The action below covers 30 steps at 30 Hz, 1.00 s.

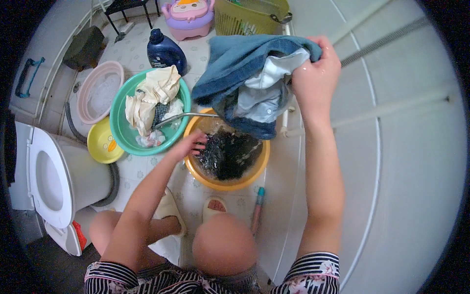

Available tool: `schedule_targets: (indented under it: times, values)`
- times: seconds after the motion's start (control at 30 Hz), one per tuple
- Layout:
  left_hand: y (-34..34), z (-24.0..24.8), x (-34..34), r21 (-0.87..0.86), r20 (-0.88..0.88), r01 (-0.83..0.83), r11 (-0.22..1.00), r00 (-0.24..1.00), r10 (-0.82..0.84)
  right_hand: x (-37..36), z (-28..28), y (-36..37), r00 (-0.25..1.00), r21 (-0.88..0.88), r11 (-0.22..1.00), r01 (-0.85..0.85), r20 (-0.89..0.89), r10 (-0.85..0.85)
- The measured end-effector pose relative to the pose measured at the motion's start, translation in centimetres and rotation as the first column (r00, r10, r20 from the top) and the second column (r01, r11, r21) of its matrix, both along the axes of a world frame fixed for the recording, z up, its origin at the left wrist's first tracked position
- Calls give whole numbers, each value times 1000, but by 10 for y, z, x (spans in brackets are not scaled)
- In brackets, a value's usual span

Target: The person washes clothes by hand in buckets, scrubbing items in soapy water and rinsing them under a faucet.

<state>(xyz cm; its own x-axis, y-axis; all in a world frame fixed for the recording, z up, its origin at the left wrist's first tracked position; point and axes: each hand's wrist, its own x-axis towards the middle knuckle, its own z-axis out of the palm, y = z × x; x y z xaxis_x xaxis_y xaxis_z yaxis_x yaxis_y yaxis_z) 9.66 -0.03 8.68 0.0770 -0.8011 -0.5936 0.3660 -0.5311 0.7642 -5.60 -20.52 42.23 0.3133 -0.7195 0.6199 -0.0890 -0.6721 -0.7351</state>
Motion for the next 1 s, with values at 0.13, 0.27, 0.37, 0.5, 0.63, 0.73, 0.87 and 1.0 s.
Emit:
schedule_targets:
  times: [0.13,0.27,0.37,0.5,0.63,0.73,0.87,1.0]
  values:
    - [7,27,18,-15,-366,-274,962,896,250,-25,-22,19,976,282,955,-92,-162,142]
    - [10,24,14,-50,506,-204,978,839,201,-33,-125,58,863,407,913,-23,-452,224]
    - [19,36,-22,-56,952,-5,998,302,55,-59,-209,62,730,291,948,-126,-620,287]
    - [58,-8,-34,-157,976,179,971,179,125,-62,-273,18,894,810,585,-32,-238,379]
    - [71,-14,-42,-111,982,172,979,170,82,-44,-346,-45,762,451,806,383,-647,0]
    - [45,-1,-62,-187,955,170,968,264,138,-66,-415,-132,770,470,770,432,-637,-43]
    - [52,-7,-50,-185,955,182,966,264,134,-31,-437,-151,969,970,76,230,-236,77]
    - [60,-11,-43,-167,955,172,971,273,116,42,-390,-125,991,837,544,-56,114,-74]
